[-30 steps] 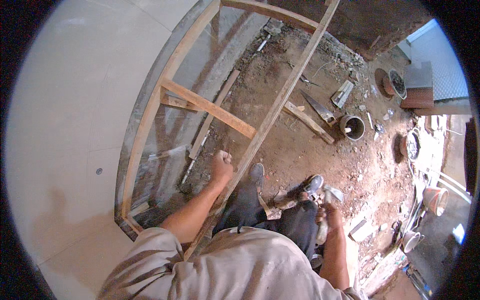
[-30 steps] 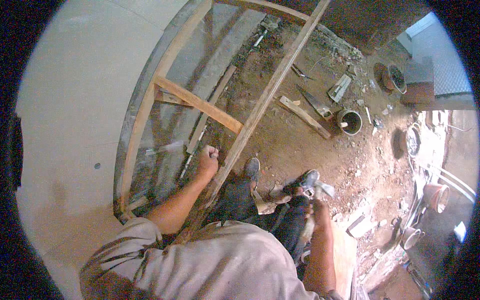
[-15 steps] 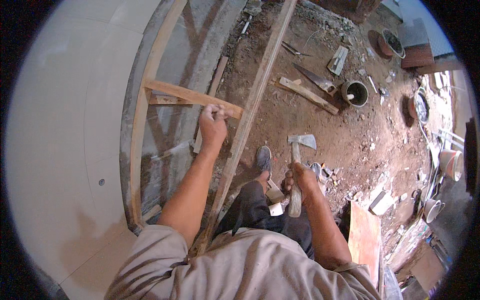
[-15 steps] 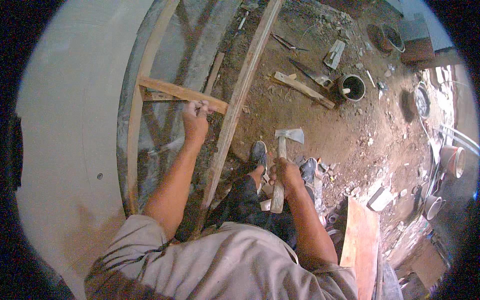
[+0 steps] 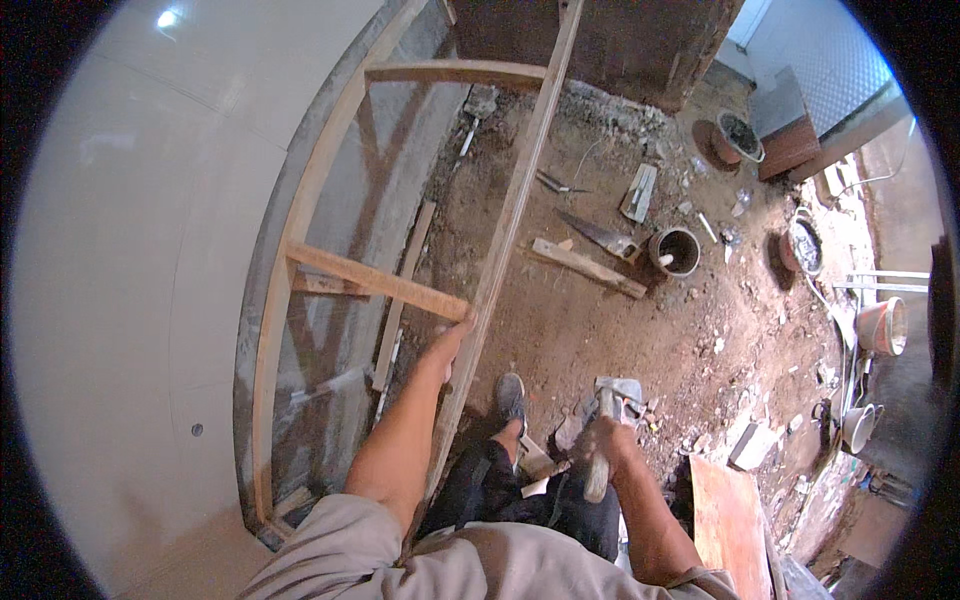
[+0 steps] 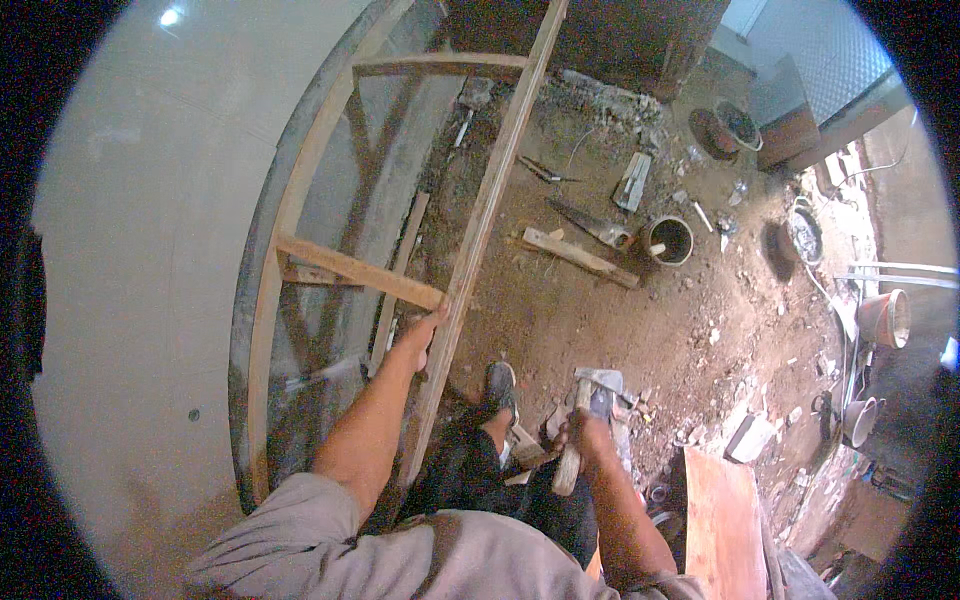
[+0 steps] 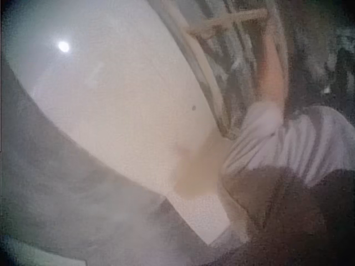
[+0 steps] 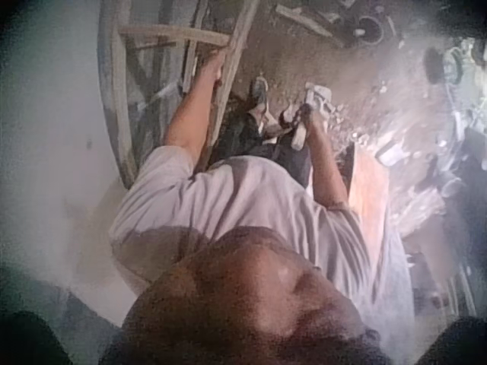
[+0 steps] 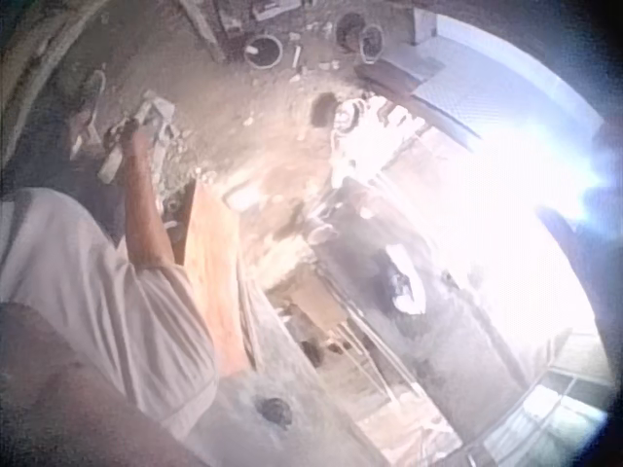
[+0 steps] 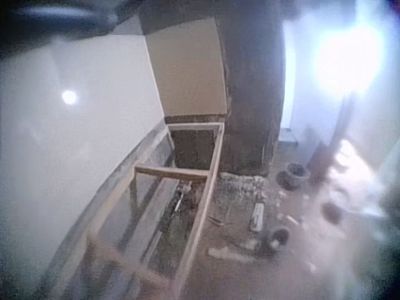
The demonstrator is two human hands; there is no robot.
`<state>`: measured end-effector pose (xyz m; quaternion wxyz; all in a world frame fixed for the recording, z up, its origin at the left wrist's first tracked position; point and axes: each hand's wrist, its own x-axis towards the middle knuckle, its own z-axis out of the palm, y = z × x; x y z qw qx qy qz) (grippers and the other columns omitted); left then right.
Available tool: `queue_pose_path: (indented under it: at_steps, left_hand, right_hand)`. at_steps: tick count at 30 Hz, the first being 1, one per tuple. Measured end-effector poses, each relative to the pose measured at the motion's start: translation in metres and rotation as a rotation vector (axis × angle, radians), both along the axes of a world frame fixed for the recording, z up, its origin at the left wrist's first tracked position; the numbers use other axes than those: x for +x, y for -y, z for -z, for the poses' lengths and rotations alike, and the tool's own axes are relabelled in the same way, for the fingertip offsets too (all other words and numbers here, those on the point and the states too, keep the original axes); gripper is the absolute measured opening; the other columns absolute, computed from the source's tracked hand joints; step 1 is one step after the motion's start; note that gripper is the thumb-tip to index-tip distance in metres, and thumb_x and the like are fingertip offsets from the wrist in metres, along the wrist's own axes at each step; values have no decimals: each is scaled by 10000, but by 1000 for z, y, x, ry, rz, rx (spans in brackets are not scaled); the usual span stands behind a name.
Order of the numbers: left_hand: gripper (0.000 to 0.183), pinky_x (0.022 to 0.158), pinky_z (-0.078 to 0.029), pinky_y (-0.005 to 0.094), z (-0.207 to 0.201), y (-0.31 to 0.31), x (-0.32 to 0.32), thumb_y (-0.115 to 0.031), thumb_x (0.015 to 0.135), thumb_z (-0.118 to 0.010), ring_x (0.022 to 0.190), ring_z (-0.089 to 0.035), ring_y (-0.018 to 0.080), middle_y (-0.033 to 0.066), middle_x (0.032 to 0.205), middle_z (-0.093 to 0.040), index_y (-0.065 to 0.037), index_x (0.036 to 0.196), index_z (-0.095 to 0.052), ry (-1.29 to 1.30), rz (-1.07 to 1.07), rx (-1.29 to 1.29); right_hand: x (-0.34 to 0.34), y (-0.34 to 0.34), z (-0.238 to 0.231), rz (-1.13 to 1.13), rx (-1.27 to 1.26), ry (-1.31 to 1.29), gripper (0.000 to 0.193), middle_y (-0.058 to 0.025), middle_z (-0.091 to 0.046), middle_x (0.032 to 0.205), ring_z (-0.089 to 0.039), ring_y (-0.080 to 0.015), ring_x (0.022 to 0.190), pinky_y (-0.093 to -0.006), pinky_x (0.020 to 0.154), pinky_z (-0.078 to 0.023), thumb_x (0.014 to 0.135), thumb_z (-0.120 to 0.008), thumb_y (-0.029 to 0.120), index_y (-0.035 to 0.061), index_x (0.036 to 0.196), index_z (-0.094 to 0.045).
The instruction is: The person assembles a wooden frame structure on the floor using a hammer and nails. They position wooden planks, secure them with nails, and adjust the frame's alignment. The person also retrieves nails from a bucket and uses a saw to cut a piece of wood.
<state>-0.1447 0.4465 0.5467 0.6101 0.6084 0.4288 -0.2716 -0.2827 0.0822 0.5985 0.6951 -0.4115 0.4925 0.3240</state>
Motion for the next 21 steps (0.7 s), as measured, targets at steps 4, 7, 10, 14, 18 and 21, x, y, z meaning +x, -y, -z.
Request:
queue_pose_path:
  at_steps: [4, 7, 10, 14, 18, 21]
  left_hand:
    - [878, 1089, -370, 522, -22, -6, -13, -611, 823, -751, 1367, -431, 318, 147, 1533, -445, -79, 1467, -481, -3, -77, -249]
    - [878, 1066, -363, 505, -17, -28, -29, -620, 837, -734, 1309, -449, 298, 156, 1452, -494, -41, 1444, -475, 4, 113, -235]
    - [908, 1082, -318, 476, -34, -24, -40, -556, 834, -766, 1327, -416, 294, 175, 1465, -459, 6, 1454, -415, -11, 155, -201]
    - [1145, 1211, -163, 477, -50, -29, -37, -534, 784, -823, 1496, -264, 315, 226, 1612, -303, 77, 1548, -229, -21, 142, -238]
    - [1209, 1203, -190, 465, -37, -29, -37, -547, 765, -837, 1476, -305, 319, 224, 1603, -323, 89, 1557, -181, -10, 146, -289]
    - [581, 887, -454, 439, -4, -31, -50, -423, 885, -757, 1021, -589, 269, 138, 1167, -626, -12, 1249, -569, 81, 61, -65]
  right_hand:
    - [2, -39, -32, -79, 106, 20, 230, -93, -529, 665, -516, -263, 515, -401, 492, -463, 998, -510, 265, 50, 919, -526]
    - [12, -76, -38, -63, 256, -106, 274, -75, -528, 657, -499, -242, 494, -397, 479, -452, 1029, -466, 302, 50, 941, -532]
    - [36, -115, -66, 33, 322, -164, 265, -30, -492, 669, -479, -193, 515, -358, 469, -435, 1049, -429, 328, 86, 959, -490]
    - [52, -150, -84, 276, 235, -58, 280, -8, -467, 676, -472, -169, 537, -323, 471, -429, 1063, -404, 358, 111, 939, -451]
    - [65, -143, -65, 545, 22, -19, 282, -16, -463, 672, -463, -171, 532, -323, 474, -437, 1060, -400, 354, 118, 911, -442]
    - [96, -185, -78, 436, 1, -73, 274, -18, -464, 671, -462, -173, 532, -330, 478, -438, 1054, -424, 353, 127, 902, -447]
